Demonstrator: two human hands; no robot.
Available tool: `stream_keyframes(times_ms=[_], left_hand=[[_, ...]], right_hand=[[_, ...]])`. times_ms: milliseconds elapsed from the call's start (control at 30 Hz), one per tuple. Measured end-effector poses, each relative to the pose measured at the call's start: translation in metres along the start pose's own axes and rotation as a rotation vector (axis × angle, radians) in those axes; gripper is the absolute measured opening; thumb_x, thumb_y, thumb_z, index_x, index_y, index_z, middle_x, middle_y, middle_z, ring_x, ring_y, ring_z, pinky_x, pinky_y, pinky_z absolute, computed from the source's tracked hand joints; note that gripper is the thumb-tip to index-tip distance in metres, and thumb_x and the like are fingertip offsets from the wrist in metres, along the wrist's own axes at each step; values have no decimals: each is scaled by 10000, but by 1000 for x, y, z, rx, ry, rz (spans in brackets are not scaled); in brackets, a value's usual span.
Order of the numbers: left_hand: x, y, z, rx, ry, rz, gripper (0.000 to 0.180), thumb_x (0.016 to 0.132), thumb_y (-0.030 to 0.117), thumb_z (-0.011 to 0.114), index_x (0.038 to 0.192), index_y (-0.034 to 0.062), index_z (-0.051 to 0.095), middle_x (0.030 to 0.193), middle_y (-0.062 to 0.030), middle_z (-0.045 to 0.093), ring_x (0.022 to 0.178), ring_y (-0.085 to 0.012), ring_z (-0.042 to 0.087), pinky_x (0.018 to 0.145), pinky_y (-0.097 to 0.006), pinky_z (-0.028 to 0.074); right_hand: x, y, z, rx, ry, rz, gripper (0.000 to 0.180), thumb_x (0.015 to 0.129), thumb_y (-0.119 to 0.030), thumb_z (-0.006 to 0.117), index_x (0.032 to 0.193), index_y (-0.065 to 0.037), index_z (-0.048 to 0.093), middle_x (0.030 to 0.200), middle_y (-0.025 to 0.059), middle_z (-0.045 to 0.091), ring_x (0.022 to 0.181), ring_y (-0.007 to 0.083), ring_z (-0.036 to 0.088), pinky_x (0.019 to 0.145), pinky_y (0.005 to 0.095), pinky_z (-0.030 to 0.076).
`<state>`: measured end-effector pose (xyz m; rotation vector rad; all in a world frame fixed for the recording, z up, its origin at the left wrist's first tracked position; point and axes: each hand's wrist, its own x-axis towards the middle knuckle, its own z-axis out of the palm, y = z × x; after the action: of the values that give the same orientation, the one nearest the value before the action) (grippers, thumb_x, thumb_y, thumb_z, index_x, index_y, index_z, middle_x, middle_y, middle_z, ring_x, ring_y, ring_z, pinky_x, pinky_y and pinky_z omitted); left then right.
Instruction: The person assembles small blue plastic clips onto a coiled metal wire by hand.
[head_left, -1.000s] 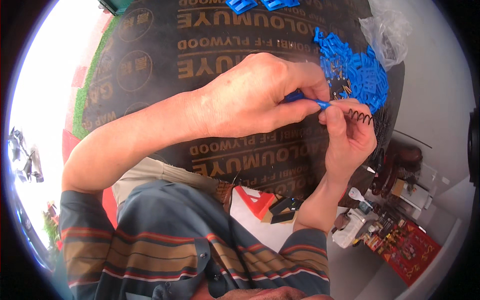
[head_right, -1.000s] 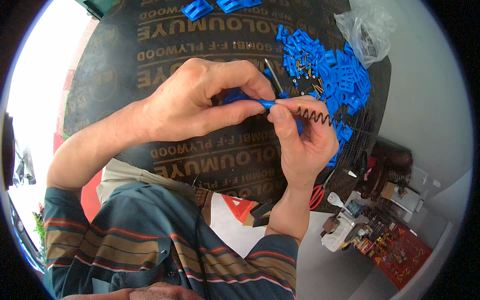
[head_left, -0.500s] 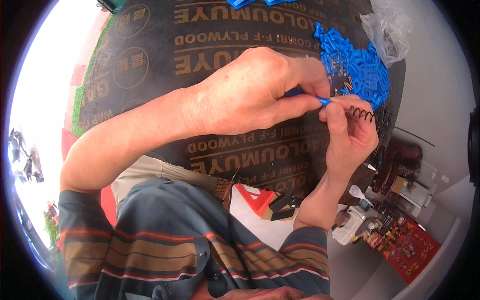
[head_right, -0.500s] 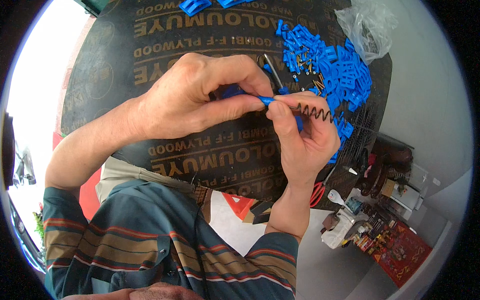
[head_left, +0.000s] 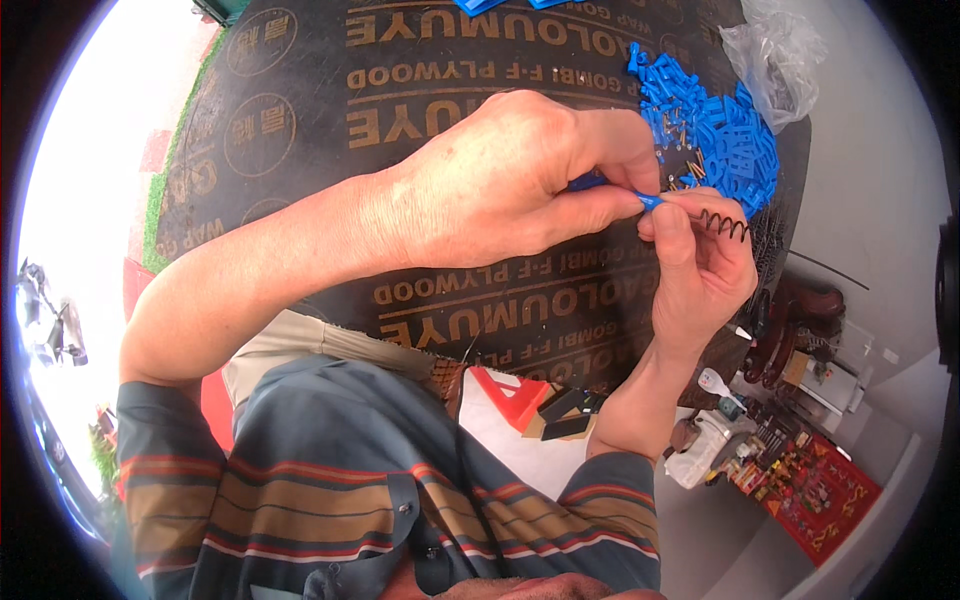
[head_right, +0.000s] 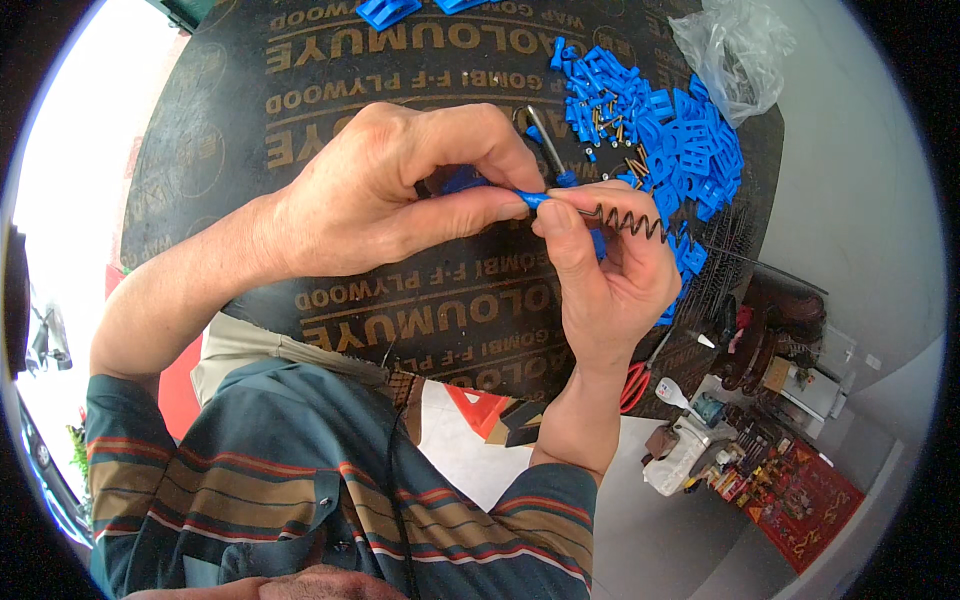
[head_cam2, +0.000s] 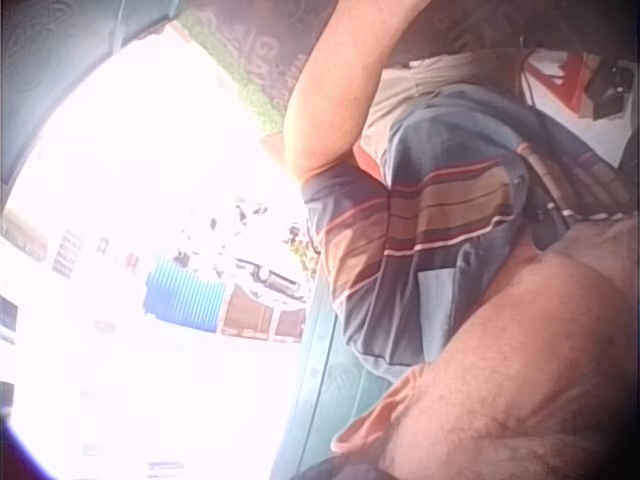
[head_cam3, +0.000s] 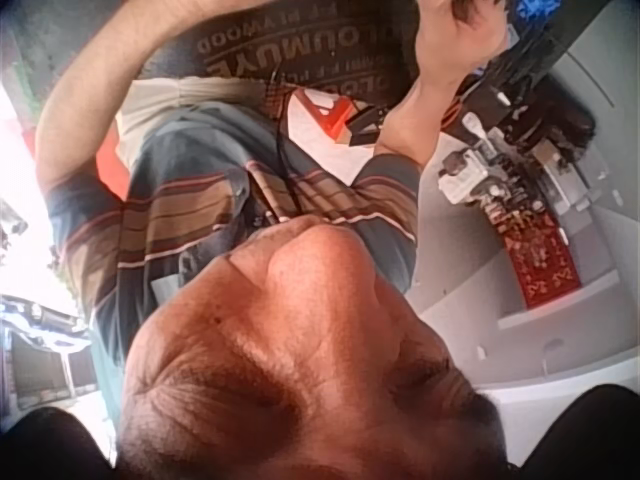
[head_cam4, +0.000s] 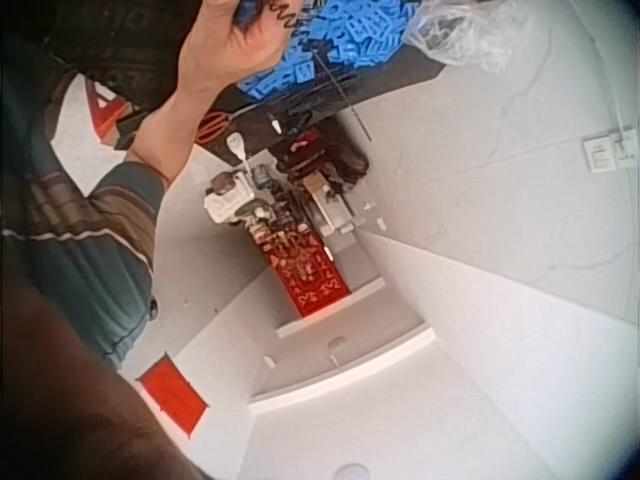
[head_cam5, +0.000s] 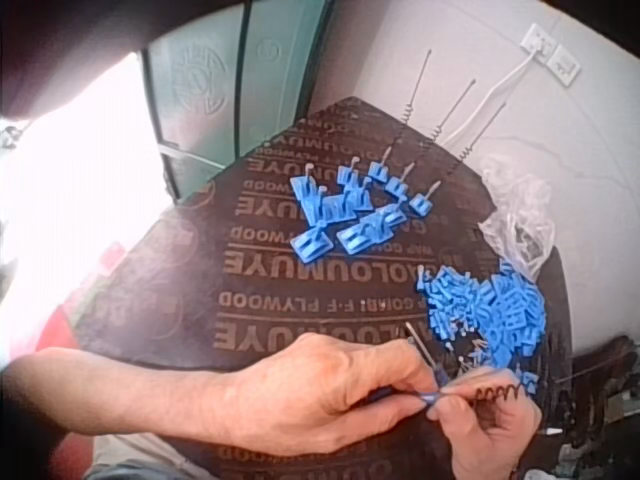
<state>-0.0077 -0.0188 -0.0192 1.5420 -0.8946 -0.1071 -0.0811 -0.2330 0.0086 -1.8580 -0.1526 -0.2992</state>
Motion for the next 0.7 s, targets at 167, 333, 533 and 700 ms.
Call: stream_keyframes(times_ms=[167, 333, 533, 700], left_hand=[[0, 0, 1, -10, -3, -22, 148, 976, 81, 726, 1102, 14, 685, 962, -94, 742, 908, -219, 747, 791, -325, 579], [0, 1, 1, -17, 12, 0, 139, 972, 74, 730, 1087, 14, 682, 952, -91, 731, 897, -214, 743, 785, -324, 576], [0, 1, 1, -12, 10, -11, 136, 967, 72, 737, 1077, 17, 680, 947, -88, 728, 892, -209, 737, 786, -322, 575], [-1, 1, 1, -12, 14, -28, 134, 968, 71, 737, 1076, 19, 678, 951, -87, 728, 897, -206, 738, 791, -316, 575]], right_hand=[[0, 0, -1, -6, 1, 7, 132, 956, -12, 761, 1060, 36, 696, 957, 96, 692, 808, 129, 665, 739, 244, 519], [0, -1, -1, -4, 1, 3, 138, 955, -13, 763, 1065, 38, 696, 962, 98, 693, 808, 130, 666, 737, 246, 522], [0, 0, -1, -12, -4, 8, 145, 954, -17, 766, 1067, 38, 693, 971, 97, 694, 811, 131, 668, 740, 250, 531], [-1, 1, -2, -11, -1, 19, 150, 956, -21, 768, 1071, 36, 690, 975, 91, 692, 815, 130, 668, 746, 252, 533]])
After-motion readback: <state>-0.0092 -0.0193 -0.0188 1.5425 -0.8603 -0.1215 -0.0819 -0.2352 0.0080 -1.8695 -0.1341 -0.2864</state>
